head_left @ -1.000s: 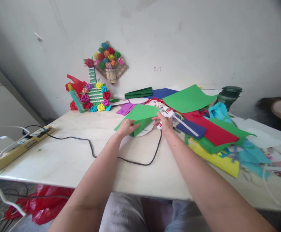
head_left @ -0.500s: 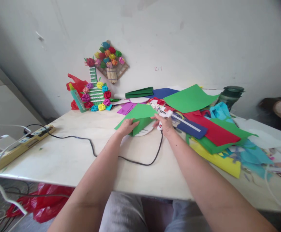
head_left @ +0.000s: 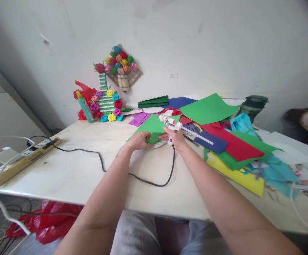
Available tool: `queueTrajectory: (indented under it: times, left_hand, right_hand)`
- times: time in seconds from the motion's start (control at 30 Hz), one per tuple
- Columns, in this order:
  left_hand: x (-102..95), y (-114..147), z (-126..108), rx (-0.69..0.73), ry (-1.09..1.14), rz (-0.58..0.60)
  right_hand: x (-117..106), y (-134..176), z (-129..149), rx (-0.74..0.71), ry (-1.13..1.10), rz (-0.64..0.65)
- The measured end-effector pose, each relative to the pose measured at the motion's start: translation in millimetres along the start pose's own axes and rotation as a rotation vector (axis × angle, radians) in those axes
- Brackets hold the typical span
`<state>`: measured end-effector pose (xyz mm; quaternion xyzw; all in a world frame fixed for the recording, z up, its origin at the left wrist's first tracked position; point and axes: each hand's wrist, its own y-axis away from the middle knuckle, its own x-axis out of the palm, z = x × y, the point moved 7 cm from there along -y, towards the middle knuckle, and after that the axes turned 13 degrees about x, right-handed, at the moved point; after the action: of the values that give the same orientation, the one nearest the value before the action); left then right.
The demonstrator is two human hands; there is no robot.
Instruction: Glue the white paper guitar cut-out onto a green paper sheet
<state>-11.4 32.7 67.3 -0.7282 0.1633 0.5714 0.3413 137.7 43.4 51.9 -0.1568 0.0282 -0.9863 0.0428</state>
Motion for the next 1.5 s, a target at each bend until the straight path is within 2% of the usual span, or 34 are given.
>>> queueTrajectory:
  times: [0.27,0.6,0.77,0.9,1.03,1.3,1.4,1.5]
  left_hand:
    - [-2.4,7.6,1.6,0.130,0.237,0.047]
    - [2.9,8.1,9.0,0.121,0.401,0.018]
    - [1.7,6.9,10.7,0.078,0.268,-0.020]
    - [2.2,5.5,6.9,0.129,0.130,-0.053]
    - [3.0,6.1,9.5,0.125,0.110,-0.103]
    - [-2.0,5.9,18.1,-0.023,0.017,-0.124]
    - [-1.9,6.4,18.6,-0.022,0.025,-0.122]
    - [0.0,7.2,15.3,0.055,0.058,-0.119]
  right_hand:
    - [-9.3,-6.5,-9.7,0.050,-0.051,-0.084]
    - [-16.2,-7.6,-14.6,0.117,-0.154,-0.145]
    - [-21.3,-11.1,-18.4,0.127,-0.185,-0.184]
    - [-26.5,-12.2,-20.1,0.144,-0.221,-0.224]
    - [-29.7,-12.1,-20.1,0.170,-0.265,-0.237]
    - [-29.7,-10.6,-18.0,0.176,-0.306,-0.255]
    - [-30.5,-11.1,-18.6,0.171,-0.311,-0.255]
    - [-33.2,-12.0,-19.9,0.162,-0.328,-0.266]
